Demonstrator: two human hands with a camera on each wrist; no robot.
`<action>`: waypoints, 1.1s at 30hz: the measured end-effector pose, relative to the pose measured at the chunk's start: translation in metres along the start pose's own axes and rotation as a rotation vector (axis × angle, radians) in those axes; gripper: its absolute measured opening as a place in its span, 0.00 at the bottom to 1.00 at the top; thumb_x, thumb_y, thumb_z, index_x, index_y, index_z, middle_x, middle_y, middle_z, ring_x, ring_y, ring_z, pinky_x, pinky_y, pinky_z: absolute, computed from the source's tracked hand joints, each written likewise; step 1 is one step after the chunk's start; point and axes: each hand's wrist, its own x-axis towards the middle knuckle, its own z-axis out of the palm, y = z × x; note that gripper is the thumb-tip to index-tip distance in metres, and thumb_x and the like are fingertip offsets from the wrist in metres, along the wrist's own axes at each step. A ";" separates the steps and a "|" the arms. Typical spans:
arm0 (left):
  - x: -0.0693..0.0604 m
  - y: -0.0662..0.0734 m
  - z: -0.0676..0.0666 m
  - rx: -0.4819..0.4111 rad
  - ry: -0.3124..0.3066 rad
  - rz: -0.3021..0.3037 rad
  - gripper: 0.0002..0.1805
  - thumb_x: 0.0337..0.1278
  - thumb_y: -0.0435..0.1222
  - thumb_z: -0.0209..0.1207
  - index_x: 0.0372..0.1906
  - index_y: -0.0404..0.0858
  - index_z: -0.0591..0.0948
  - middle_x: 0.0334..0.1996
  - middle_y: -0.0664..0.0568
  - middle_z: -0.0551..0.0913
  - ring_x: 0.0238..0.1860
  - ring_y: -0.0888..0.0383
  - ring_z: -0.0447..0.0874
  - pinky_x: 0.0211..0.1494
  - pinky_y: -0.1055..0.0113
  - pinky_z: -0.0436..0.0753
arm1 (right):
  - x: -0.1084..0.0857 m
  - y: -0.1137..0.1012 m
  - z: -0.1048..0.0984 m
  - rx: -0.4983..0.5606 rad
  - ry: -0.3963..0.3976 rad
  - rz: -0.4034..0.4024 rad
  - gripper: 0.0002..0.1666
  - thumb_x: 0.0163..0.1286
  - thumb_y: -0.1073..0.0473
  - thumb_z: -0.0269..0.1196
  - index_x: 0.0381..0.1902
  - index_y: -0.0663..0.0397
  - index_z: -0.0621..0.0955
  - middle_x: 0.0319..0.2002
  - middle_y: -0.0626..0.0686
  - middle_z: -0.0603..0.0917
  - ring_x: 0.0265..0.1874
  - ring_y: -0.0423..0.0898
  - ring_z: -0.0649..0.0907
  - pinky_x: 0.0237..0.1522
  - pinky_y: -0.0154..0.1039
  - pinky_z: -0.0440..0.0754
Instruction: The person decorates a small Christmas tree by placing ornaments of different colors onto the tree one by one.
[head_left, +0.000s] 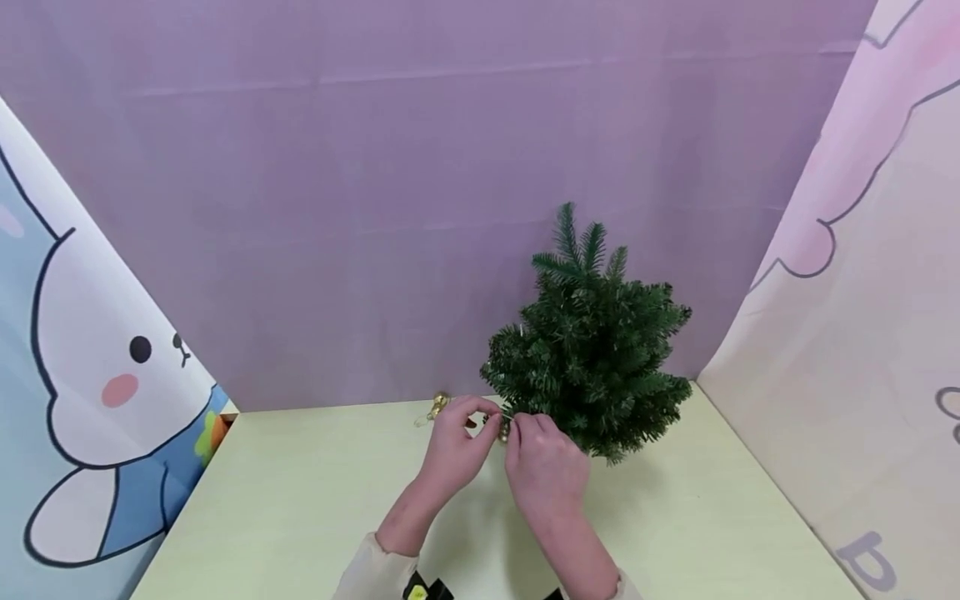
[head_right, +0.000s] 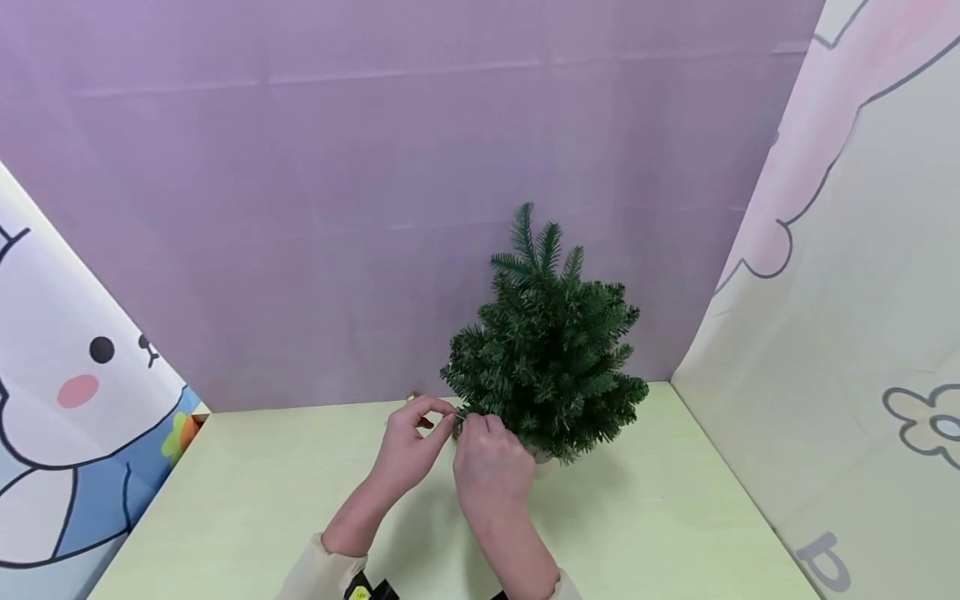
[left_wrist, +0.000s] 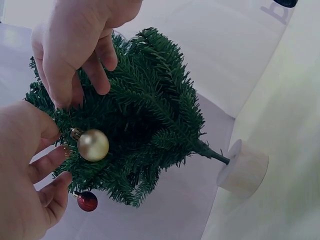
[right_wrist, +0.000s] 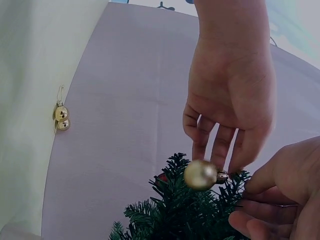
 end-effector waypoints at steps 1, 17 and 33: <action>0.000 0.000 0.001 0.005 -0.001 -0.007 0.05 0.60 0.33 0.63 0.36 0.47 0.85 0.37 0.63 0.83 0.41 0.62 0.78 0.39 0.57 0.79 | 0.000 0.000 0.000 -0.004 -0.003 0.001 0.04 0.58 0.60 0.71 0.30 0.55 0.87 0.28 0.54 0.86 0.16 0.49 0.83 0.11 0.41 0.75; -0.012 -0.014 0.007 0.058 -0.012 0.013 0.06 0.55 0.32 0.65 0.35 0.47 0.85 0.36 0.65 0.82 0.41 0.60 0.77 0.40 0.58 0.78 | -0.005 -0.003 -0.006 -0.016 -0.091 -0.007 0.04 0.53 0.64 0.73 0.28 0.56 0.87 0.25 0.52 0.85 0.14 0.47 0.81 0.10 0.38 0.74; -0.019 -0.018 0.006 0.067 -0.008 0.000 0.04 0.53 0.34 0.67 0.33 0.48 0.86 0.34 0.68 0.80 0.41 0.64 0.74 0.41 0.59 0.76 | 0.074 0.034 -0.102 0.226 0.410 -0.171 0.09 0.61 0.63 0.61 0.28 0.63 0.85 0.28 0.58 0.86 0.24 0.53 0.85 0.18 0.42 0.79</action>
